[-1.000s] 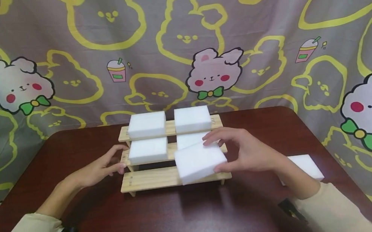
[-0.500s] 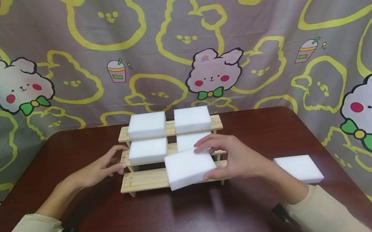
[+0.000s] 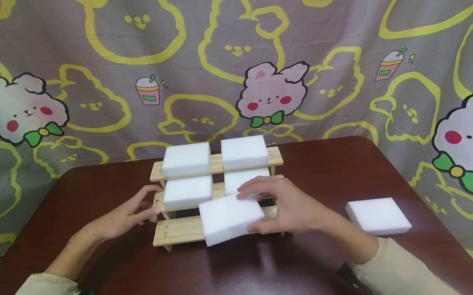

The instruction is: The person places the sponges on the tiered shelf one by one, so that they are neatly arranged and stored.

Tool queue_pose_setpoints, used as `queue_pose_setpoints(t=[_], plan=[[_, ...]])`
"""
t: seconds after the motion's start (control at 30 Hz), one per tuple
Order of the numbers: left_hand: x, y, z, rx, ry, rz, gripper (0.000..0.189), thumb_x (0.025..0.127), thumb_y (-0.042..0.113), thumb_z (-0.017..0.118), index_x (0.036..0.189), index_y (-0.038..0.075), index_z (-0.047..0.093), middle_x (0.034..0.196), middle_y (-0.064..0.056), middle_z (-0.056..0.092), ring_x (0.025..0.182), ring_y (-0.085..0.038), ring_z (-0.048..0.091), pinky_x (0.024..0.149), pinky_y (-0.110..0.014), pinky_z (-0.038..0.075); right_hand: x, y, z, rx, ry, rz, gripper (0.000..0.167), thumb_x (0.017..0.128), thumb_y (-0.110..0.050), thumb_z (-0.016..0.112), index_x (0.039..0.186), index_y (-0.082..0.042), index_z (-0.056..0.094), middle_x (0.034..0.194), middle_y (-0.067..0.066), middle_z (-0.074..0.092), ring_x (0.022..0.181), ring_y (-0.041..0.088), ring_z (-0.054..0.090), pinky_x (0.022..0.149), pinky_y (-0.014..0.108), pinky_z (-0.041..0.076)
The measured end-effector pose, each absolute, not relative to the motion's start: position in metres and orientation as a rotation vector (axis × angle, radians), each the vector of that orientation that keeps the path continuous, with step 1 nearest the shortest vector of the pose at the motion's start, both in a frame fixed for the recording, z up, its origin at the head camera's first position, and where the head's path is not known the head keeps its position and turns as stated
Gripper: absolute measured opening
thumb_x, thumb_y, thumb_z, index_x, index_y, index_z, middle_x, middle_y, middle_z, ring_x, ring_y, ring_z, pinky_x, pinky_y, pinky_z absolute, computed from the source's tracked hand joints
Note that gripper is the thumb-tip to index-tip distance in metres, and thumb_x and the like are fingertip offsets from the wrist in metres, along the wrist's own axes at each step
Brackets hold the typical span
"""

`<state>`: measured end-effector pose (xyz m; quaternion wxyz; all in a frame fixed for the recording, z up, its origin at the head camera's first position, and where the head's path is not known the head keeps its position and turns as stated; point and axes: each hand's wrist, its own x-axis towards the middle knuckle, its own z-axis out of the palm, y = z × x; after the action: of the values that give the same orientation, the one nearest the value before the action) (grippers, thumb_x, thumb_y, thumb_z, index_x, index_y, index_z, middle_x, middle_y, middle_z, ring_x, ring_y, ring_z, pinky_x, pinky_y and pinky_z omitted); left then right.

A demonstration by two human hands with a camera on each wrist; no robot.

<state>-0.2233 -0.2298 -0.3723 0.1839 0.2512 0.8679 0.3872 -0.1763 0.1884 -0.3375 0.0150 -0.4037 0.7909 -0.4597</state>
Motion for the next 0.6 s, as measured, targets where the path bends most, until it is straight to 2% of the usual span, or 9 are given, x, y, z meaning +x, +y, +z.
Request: queue_pose_setpoints(t=[0.37, 0.6], plan=[[-0.224, -0.23, -0.373, 0.704, 2.461, 1.076, 0.051, 0.11, 0.026, 0.055, 0.149, 0.011, 0.027, 0.095, -0.014, 0.067, 0.094, -0.032, 0.063, 0.077, -0.047, 0.049, -0.174, 0.174, -0.341, -1.338, 2.501, -1.393, 0.047, 0.08, -0.009, 0.088, 0.123, -0.01, 0.07, 0.131, 0.008, 0.066, 0.116, 0.02, 0.063, 0.093, 0.029, 0.053], [-0.224, -0.23, -0.373, 0.71, 2.465, 1.076, 0.051, 0.11, 0.026, 0.055, 0.15, 0.011, 0.027, 0.095, -0.014, 0.067, 0.094, -0.031, 0.063, 0.076, -0.046, 0.049, -0.17, 0.16, -0.344, -1.398, 2.574, -1.34, 0.048, 0.077, -0.014, 0.092, 0.12, -0.012, 0.07, 0.126, 0.002, 0.068, 0.114, 0.017, 0.062, 0.094, 0.033, 0.053]])
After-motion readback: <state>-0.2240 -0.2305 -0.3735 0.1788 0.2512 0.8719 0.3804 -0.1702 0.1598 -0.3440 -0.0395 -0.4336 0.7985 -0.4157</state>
